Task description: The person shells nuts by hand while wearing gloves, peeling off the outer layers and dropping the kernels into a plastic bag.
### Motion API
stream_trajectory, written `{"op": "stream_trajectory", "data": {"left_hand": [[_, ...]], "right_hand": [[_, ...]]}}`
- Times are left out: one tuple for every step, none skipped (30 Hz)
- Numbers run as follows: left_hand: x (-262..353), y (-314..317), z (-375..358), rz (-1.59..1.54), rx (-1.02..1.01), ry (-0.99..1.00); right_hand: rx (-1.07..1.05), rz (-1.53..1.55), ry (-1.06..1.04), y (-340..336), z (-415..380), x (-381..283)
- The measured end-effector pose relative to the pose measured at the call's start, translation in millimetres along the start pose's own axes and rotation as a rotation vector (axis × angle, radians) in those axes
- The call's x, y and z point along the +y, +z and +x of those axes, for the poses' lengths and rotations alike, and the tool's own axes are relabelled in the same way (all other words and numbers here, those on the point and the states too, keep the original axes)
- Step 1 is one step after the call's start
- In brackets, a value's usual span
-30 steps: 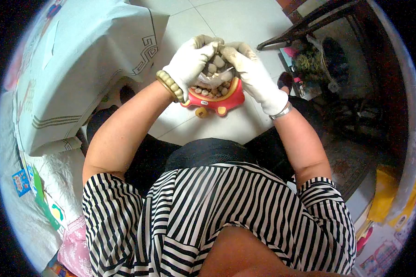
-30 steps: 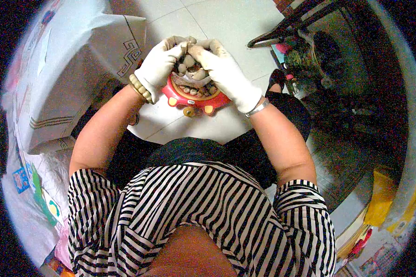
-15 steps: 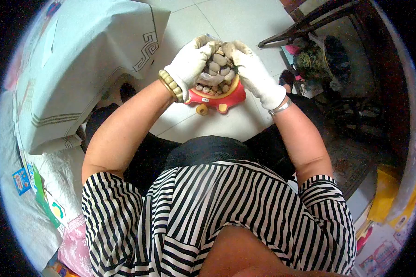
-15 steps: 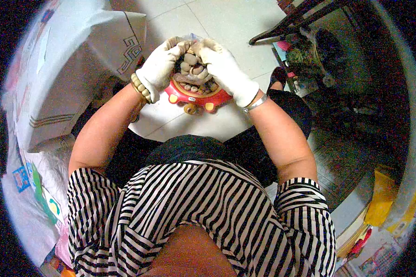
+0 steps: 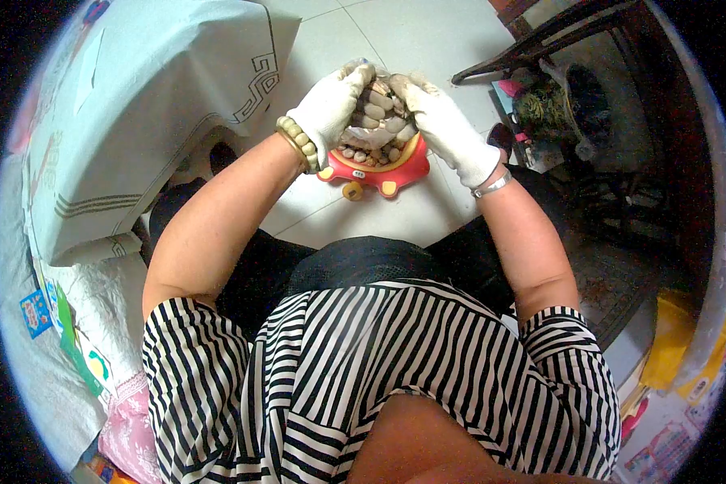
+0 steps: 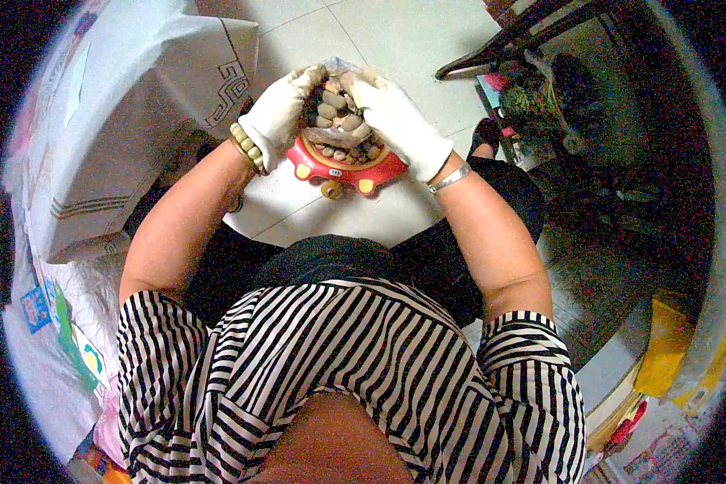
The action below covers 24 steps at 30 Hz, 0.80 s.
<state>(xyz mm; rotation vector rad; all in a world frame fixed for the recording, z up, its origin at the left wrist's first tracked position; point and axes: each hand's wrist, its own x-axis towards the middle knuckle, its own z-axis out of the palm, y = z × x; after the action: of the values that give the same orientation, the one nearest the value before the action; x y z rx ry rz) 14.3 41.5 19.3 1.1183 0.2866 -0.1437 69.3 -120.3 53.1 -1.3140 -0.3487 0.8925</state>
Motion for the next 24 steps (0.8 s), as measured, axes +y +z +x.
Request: {"op": "stream_trajectory", "data": {"left_hand": [[0.2,-0.6,0.0,0.000,0.000,0.000],[0.6,-1.3,0.2,0.015,0.009,-0.030],[0.6,-1.8,0.9,0.030,0.018,-0.061],[0.3,-1.6,1.8,0.030,0.017,-0.061],[-0.1,-1.2,2.7,0.019,0.026,-0.055],[-1.2,-1.7,4.3,0.008,0.035,-0.049],[-3.1,-3.4,6.3,0.009,0.034,-0.049],[-4.7,-5.5,8.0,-0.039,0.034,-0.047],[-4.9,-7.1,8.6,-0.087,0.034,-0.045],[-5.1,-9.1,9.1,-0.087,0.034,-0.045],[-5.3,-11.1,9.4,-0.047,0.031,-0.017],[-3.8,-10.6,8.1,-0.007,0.027,0.010],[-1.5,-10.7,7.4,-0.007,0.027,0.011],[1.5,-11.2,7.2,0.066,0.041,-0.016],[3.5,-11.1,6.9,0.139,0.055,-0.042],[1.3,-10.9,7.8,0.139,0.055,-0.042],[-1.8,-9.3,9.1,0.174,0.016,0.011],[-0.5,-5.1,7.7,0.208,-0.023,0.063],[0.2,-1.5,4.7,0.171,-0.074,0.035],[-1.3,5.1,1.6,0.264,-0.040,0.047],[0.1,8.0,-2.5,0.459,-0.026,0.148],[1.7,10.8,-6.5,0.653,-0.012,0.249],[3.8,12.4,-11.0,0.763,0.032,0.271],[2.0,11.3,-9.4,0.763,0.032,0.272]], "right_hand": [[-0.017,0.003,0.006,1.5,-0.4,-1.4],[-0.016,0.003,0.006,2.1,-0.7,-2.5],[-0.027,-0.012,0.011,2.4,-1.1,-3.5],[-0.037,-0.027,0.015,2.4,-1.5,-4.0],[-0.036,-0.027,0.015,0.7,0.3,-2.3],[-0.034,-0.033,0.041,-0.2,3.0,-1.1],[-0.033,-0.039,0.067,-1.2,4.4,-0.1],[-0.032,-0.039,0.067,-3.6,4.1,-1.0],[-0.003,-0.117,0.129,-2.1,2.5,-7.2],[0.025,-0.195,0.191,-1.2,1.6,-10.5],[0.025,-0.195,0.191,-3.6,3.8,-6.4],[0.026,-0.135,0.185,-7.0,8.2,0.0],[0.027,-0.074,0.179,-10.5,12.4,5.5],[0.027,-0.075,0.179,-15.0,15.9,10.1],[0.017,-0.018,0.200,-17.1,18.2,11.7],[0.008,0.039,0.220,-19.2,20.6,13.6],[0.007,0.038,0.220,-21.1,23.6,15.6],[-0.005,0.076,0.226,-20.4,25.6,15.1],[-0.018,0.113,0.231,-19.8,26.3,14.8],[-0.018,0.113,0.232,-19.8,24.7,14.7],[-0.029,0.105,0.196,-11.8,18.6,7.1],[-0.039,0.098,0.160,-6.5,14.8,2.3],[-0.039,0.097,0.160,-5.4,14.1,1.8],[-0.055,0.128,0.168,-4.7,13.5,1.6]]}}
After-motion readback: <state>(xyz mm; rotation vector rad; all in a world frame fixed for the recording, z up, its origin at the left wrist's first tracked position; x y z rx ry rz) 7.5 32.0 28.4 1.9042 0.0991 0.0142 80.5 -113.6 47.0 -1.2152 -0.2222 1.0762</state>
